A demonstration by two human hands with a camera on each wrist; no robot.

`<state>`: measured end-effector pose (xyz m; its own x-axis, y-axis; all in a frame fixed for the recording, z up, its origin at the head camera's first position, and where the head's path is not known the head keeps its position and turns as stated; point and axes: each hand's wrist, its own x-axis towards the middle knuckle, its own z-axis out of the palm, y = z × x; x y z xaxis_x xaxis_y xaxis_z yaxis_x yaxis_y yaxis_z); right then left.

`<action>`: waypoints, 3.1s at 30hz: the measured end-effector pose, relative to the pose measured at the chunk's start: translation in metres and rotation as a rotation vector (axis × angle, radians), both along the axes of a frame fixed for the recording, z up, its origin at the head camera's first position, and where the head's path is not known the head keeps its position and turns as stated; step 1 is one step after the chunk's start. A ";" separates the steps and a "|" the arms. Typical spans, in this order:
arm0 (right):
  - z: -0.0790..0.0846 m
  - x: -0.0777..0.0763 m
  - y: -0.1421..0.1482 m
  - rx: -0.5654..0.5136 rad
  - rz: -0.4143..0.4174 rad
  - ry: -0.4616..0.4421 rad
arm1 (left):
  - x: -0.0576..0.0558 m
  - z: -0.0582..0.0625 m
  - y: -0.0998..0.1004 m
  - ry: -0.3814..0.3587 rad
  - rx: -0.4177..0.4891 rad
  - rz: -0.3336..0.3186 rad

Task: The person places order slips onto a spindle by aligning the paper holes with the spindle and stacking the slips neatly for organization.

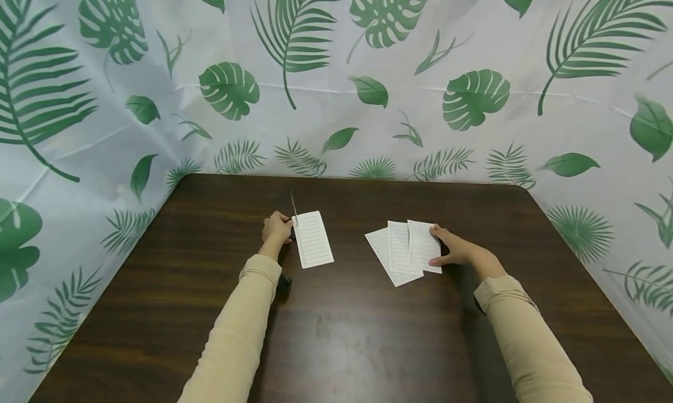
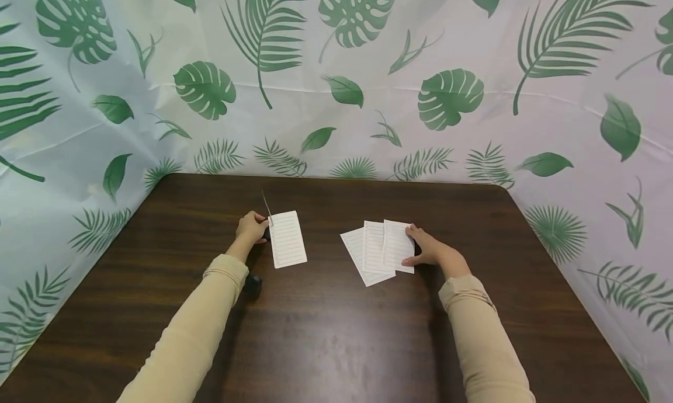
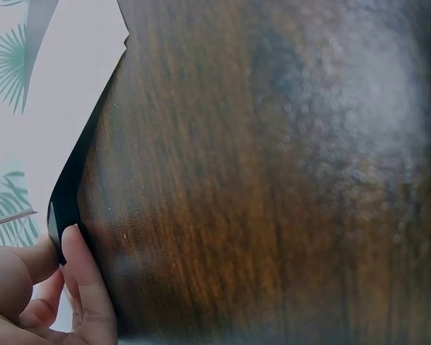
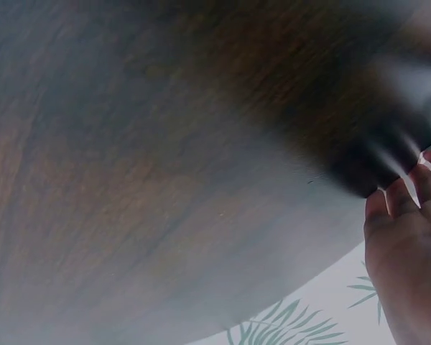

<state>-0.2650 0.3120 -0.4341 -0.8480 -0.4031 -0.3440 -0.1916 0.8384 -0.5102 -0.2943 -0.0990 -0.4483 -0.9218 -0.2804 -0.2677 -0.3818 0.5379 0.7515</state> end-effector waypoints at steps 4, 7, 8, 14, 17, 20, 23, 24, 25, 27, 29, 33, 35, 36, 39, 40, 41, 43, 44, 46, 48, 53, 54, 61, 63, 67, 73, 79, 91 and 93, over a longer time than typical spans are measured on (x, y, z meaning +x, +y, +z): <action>-0.001 0.000 0.002 -0.010 0.002 0.006 | -0.002 0.000 -0.001 -0.015 -0.001 -0.008; -0.004 -0.001 0.001 -0.011 0.009 0.011 | -0.003 -0.001 -0.003 -0.021 0.000 0.002; -0.005 -0.002 0.001 -0.010 0.009 0.010 | -0.003 -0.001 -0.003 -0.022 0.000 0.005; 0.000 -0.003 -0.006 0.092 0.020 0.062 | -0.003 -0.002 -0.003 -0.019 -0.001 0.004; 0.007 -0.003 -0.011 0.161 0.026 0.119 | -0.002 -0.001 -0.001 -0.014 -0.009 0.002; 0.013 -0.004 -0.015 0.216 0.010 0.161 | 0.000 0.001 0.002 0.000 -0.010 -0.002; 0.015 -0.005 -0.018 0.231 -0.022 0.168 | 0.001 0.002 0.003 0.014 -0.012 -0.004; 0.015 -0.005 -0.018 0.226 -0.031 0.162 | 0.001 0.002 0.003 0.014 -0.014 -0.004; 0.014 -0.005 -0.018 0.221 -0.034 0.161 | 0.001 0.001 0.002 0.012 -0.019 -0.002; 0.013 -0.006 -0.019 0.201 -0.042 0.151 | 0.001 0.000 0.001 0.009 -0.022 0.005; 0.010 -0.006 -0.019 0.174 -0.050 0.132 | -0.001 -0.003 -0.001 -0.003 -0.016 0.010; 0.008 -0.003 -0.018 0.104 -0.079 0.070 | -0.012 -0.017 -0.002 0.003 -0.030 0.030; 0.006 -0.001 -0.015 0.054 -0.098 0.053 | -0.016 -0.021 -0.001 -0.001 -0.031 0.027; 0.004 -0.001 -0.014 0.038 -0.107 0.058 | -0.016 -0.021 -0.001 0.003 -0.033 0.025; 0.000 -0.001 -0.009 -0.013 -0.144 0.100 | -0.013 -0.016 0.000 0.022 -0.026 0.014; -0.002 -0.002 -0.007 -0.027 -0.154 0.120 | -0.009 -0.010 0.001 0.003 -0.005 -0.001; -0.004 -0.002 -0.006 -0.041 -0.168 0.137 | -0.007 -0.008 0.001 0.009 -0.010 -0.006; -0.007 -0.005 -0.003 -0.085 -0.199 0.164 | -0.002 -0.004 0.001 0.027 -0.018 -0.005; -0.008 -0.006 -0.003 -0.105 -0.218 0.170 | 0.000 -0.003 0.001 0.032 -0.022 -0.007; -0.010 -0.008 -0.003 -0.153 -0.254 0.176 | 0.002 -0.001 0.000 0.035 -0.023 0.001; -0.011 -0.008 -0.003 -0.189 -0.307 0.171 | 0.004 -0.001 0.000 0.035 -0.018 0.005; -0.006 -0.009 -0.010 -0.200 -0.432 0.137 | 0.001 -0.003 -0.003 0.041 -0.016 0.009; -0.006 -0.009 -0.011 -0.194 -0.459 0.136 | 0.000 -0.003 -0.002 0.044 -0.017 0.010; -0.008 -0.010 -0.018 -0.209 -0.645 0.191 | -0.001 -0.007 -0.002 0.037 -0.022 0.005; -0.006 -0.012 -0.019 -0.242 -0.680 0.170 | -0.002 -0.007 -0.003 0.048 -0.024 0.008; -0.002 -0.012 -0.020 -0.308 -0.714 0.110 | -0.001 -0.007 -0.002 0.062 -0.034 0.010; 0.000 -0.012 -0.027 -0.326 -0.754 0.090 | 0.000 -0.008 -0.003 0.057 -0.037 0.010; 0.004 -0.012 -0.040 -0.355 -0.767 0.059 | 0.000 -0.008 -0.004 0.047 -0.052 -0.008; 0.016 -0.014 -0.065 -0.426 -0.691 0.038 | 0.001 -0.010 -0.005 0.045 -0.049 0.004; 0.016 -0.014 -0.068 -0.442 -0.687 0.025 | 0.001 -0.010 -0.004 0.050 -0.046 0.002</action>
